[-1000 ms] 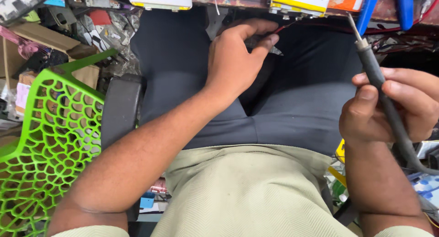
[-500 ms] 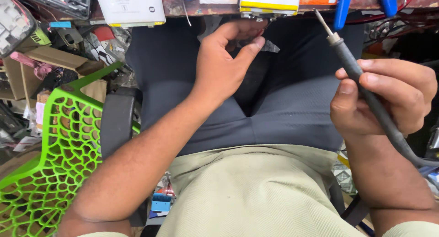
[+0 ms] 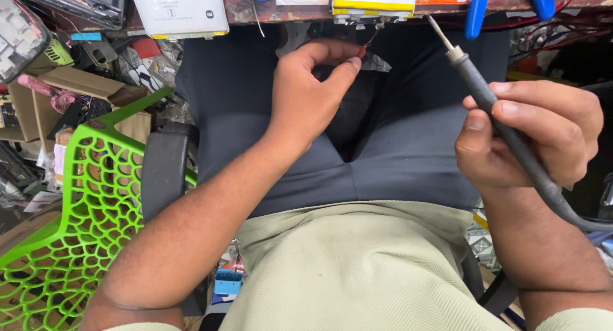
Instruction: The person solders a red wire to a battery terminal using a soldering iron and solder wire. They repeatedly heat the joint, apply solder, and trim excess wire with pliers while seated at a cluttered workbench.
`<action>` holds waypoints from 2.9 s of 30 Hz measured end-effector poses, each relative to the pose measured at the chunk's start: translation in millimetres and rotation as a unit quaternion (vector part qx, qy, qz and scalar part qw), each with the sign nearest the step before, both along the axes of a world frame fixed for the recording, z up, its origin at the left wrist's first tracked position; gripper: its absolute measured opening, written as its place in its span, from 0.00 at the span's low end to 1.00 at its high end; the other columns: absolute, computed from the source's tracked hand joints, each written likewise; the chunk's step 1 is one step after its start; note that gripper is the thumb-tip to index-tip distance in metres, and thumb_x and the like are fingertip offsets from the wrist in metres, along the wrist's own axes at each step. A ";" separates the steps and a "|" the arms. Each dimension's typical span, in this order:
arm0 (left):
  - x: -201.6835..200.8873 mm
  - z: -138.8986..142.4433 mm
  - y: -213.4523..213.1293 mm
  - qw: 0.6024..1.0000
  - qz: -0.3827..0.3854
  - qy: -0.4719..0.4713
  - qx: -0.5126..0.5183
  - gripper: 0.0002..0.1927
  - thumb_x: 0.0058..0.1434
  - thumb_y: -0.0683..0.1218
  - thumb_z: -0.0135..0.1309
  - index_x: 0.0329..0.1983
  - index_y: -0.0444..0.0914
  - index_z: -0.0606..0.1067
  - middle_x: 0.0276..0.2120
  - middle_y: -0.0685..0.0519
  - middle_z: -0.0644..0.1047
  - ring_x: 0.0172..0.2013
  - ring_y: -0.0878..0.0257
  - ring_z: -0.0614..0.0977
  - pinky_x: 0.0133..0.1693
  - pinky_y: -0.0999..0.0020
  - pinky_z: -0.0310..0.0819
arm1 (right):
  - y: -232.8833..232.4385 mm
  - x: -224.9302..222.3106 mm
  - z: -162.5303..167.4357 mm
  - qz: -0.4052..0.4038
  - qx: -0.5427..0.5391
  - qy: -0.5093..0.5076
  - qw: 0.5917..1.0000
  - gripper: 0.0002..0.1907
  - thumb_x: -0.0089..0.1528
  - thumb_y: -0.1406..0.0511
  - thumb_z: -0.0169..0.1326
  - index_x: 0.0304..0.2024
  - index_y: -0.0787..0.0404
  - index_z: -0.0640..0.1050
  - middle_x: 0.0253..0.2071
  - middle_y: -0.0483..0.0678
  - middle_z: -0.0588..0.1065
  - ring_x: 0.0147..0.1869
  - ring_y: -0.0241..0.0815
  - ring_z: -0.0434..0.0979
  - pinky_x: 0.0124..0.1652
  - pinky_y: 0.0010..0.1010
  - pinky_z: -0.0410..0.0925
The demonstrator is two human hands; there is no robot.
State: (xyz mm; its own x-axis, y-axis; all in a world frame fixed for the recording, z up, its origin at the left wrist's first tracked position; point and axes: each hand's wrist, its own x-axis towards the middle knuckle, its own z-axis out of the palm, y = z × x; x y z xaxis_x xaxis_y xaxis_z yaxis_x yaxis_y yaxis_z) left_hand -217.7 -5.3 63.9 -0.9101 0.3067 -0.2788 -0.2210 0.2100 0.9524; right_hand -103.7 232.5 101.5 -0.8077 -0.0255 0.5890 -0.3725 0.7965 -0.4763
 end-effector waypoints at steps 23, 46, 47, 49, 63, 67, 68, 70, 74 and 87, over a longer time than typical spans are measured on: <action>2.6 19.4 -0.6 0.979 0.099 0.168 -0.068 0.06 0.65 0.41 0.62 0.44 0.36 0.81 0.37 0.52 0.84 0.37 0.65 0.87 0.43 0.70 0.81 | -14.8 -3.9 5.1 0.005 0.004 -0.006 1.000 0.13 0.68 0.70 0.65 0.48 0.63 0.72 0.46 0.56 0.78 0.43 0.48 0.82 0.41 0.31 0.77; -7.7 15.2 -11.4 0.925 0.060 0.358 -0.112 0.22 0.71 0.42 0.65 0.66 0.45 0.74 0.33 0.53 0.79 0.33 0.64 0.80 0.39 0.70 0.76 | -25.0 -30.2 -1.1 0.046 -0.046 -0.002 0.998 0.07 0.76 0.68 0.53 0.54 0.60 0.70 0.45 0.61 0.80 0.52 0.54 0.84 0.47 0.36 0.78; -7.5 15.3 -11.1 0.924 0.060 0.361 -0.113 0.22 0.71 0.43 0.66 0.66 0.45 0.74 0.33 0.53 0.79 0.33 0.64 0.80 0.39 0.70 0.76 | -24.6 -30.0 -0.7 0.046 -0.045 -0.003 0.998 0.07 0.76 0.67 0.53 0.55 0.60 0.70 0.45 0.61 0.80 0.52 0.54 0.84 0.47 0.35 0.78; -7.6 15.8 -10.4 0.920 0.059 0.367 -0.122 0.24 0.68 0.45 0.68 0.64 0.43 0.74 0.32 0.53 0.78 0.31 0.63 0.79 0.37 0.69 0.75 | -24.2 -29.6 -0.2 0.045 -0.047 -0.005 0.998 0.07 0.77 0.67 0.54 0.55 0.60 0.70 0.46 0.61 0.80 0.51 0.53 0.84 0.48 0.35 0.78; -11.4 21.3 -10.0 0.918 0.061 0.382 -0.092 0.18 0.70 0.41 0.66 0.61 0.42 0.77 0.37 0.54 0.82 0.36 0.64 0.83 0.39 0.72 0.77 | -23.8 -31.3 2.8 0.055 -0.040 0.001 0.998 0.07 0.75 0.69 0.53 0.53 0.62 0.70 0.46 0.62 0.80 0.50 0.54 0.84 0.45 0.35 0.77; -10.5 22.3 -11.2 0.917 0.053 0.386 -0.090 0.17 0.70 0.41 0.66 0.60 0.40 0.78 0.37 0.54 0.82 0.35 0.64 0.84 0.39 0.72 0.77 | -23.4 -28.7 1.3 0.058 -0.041 0.001 0.997 0.07 0.75 0.69 0.53 0.54 0.62 0.70 0.48 0.63 0.79 0.48 0.52 0.84 0.44 0.35 0.77; -10.6 22.4 -11.1 0.916 0.055 0.386 -0.088 0.16 0.70 0.40 0.65 0.60 0.40 0.78 0.38 0.54 0.83 0.36 0.64 0.84 0.40 0.72 0.78 | -23.2 -28.3 1.1 0.056 -0.035 0.001 0.998 0.07 0.74 0.69 0.53 0.53 0.62 0.70 0.47 0.63 0.79 0.47 0.52 0.84 0.44 0.35 0.77; -9.0 22.4 -10.8 0.917 0.059 0.386 -0.084 0.15 0.71 0.40 0.65 0.59 0.40 0.78 0.39 0.54 0.83 0.36 0.64 0.84 0.40 0.73 0.78 | -23.0 -27.2 0.7 0.064 -0.043 -0.002 0.997 0.08 0.76 0.68 0.53 0.55 0.62 0.70 0.49 0.64 0.78 0.49 0.52 0.85 0.45 0.34 0.78; -9.5 22.4 -10.5 0.917 0.062 0.385 -0.081 0.15 0.70 0.40 0.65 0.58 0.40 0.78 0.38 0.54 0.83 0.35 0.64 0.84 0.39 0.73 0.78 | -23.0 -27.2 0.1 0.062 -0.035 0.005 0.997 0.08 0.74 0.68 0.53 0.53 0.62 0.70 0.48 0.62 0.79 0.47 0.53 0.84 0.43 0.35 0.78; -7.7 20.0 -9.6 0.915 0.097 0.384 -0.074 0.13 0.66 0.39 0.68 0.53 0.39 0.81 0.36 0.51 0.83 0.33 0.62 0.84 0.38 0.72 0.78 | -26.0 -22.6 0.5 0.070 -0.054 -0.013 0.996 0.08 0.75 0.70 0.54 0.54 0.61 0.70 0.52 0.63 0.76 0.49 0.53 0.85 0.46 0.35 0.78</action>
